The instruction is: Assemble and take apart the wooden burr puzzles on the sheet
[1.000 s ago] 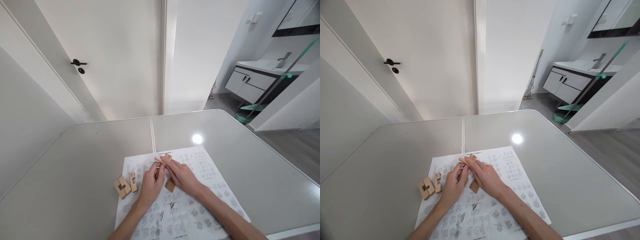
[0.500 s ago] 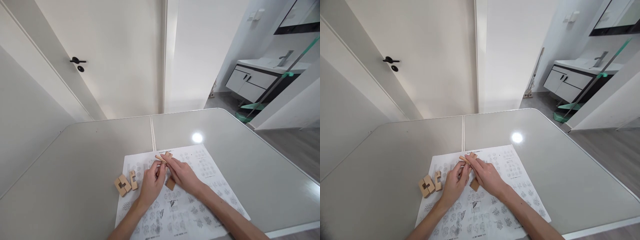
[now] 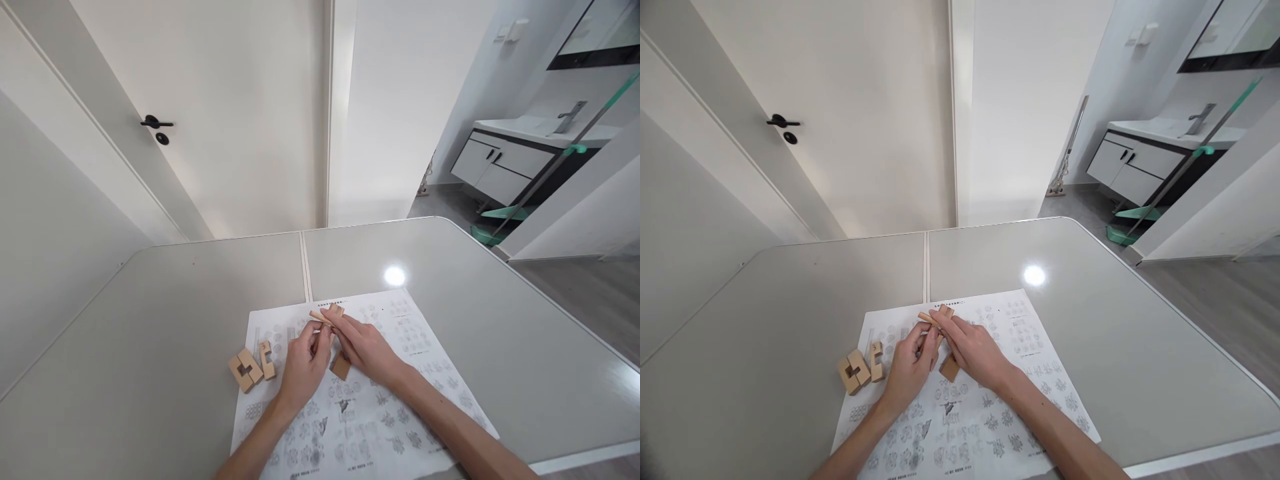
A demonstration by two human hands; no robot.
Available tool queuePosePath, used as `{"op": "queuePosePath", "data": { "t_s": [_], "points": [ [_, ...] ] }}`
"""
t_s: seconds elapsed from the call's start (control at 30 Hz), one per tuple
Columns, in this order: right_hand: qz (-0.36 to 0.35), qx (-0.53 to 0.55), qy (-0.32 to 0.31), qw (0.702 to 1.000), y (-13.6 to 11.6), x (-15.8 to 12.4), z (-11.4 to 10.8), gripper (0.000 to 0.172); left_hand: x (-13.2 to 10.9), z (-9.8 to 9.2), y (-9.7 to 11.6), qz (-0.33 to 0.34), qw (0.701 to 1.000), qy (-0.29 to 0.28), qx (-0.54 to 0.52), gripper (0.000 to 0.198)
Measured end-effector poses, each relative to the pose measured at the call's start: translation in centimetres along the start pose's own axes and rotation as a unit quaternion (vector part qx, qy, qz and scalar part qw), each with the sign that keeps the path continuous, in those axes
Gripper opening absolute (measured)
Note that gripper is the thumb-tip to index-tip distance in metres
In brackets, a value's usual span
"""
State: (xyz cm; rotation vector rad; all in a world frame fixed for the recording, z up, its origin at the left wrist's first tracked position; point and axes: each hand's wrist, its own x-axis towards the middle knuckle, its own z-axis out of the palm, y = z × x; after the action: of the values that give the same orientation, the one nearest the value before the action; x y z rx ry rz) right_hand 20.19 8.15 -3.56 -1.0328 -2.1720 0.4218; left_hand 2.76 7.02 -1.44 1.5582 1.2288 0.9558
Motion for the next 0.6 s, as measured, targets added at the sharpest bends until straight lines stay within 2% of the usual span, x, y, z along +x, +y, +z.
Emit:
{"op": "queuePosePath", "data": {
  "t_s": [0.13,0.37,0.5,0.53,0.6],
  "points": [
    [0.001,-0.001,0.002,1.000,0.1,0.0,-0.1,0.050,0.1,0.0,0.1,-0.011,0.999,-0.003,-0.035,0.036],
    [0.095,0.117,0.013,0.989,0.1,0.3,-1.7,0.055,0.3,-0.3,0.6,-0.046,0.994,0.031,-0.089,0.041],
    [0.126,0.100,0.020,0.987,0.3,0.6,-2.9,0.023,0.5,-0.4,0.7,-0.067,0.987,0.058,-0.133,0.041],
    [0.123,0.100,0.003,0.987,0.4,0.7,-3.1,0.016,0.5,-0.4,0.7,-0.069,0.986,0.063,-0.140,0.042],
    [0.106,0.120,-0.050,0.986,0.6,0.7,-3.3,0.015,0.5,-0.4,0.6,-0.071,0.984,0.067,-0.149,0.043]
  ]
}}
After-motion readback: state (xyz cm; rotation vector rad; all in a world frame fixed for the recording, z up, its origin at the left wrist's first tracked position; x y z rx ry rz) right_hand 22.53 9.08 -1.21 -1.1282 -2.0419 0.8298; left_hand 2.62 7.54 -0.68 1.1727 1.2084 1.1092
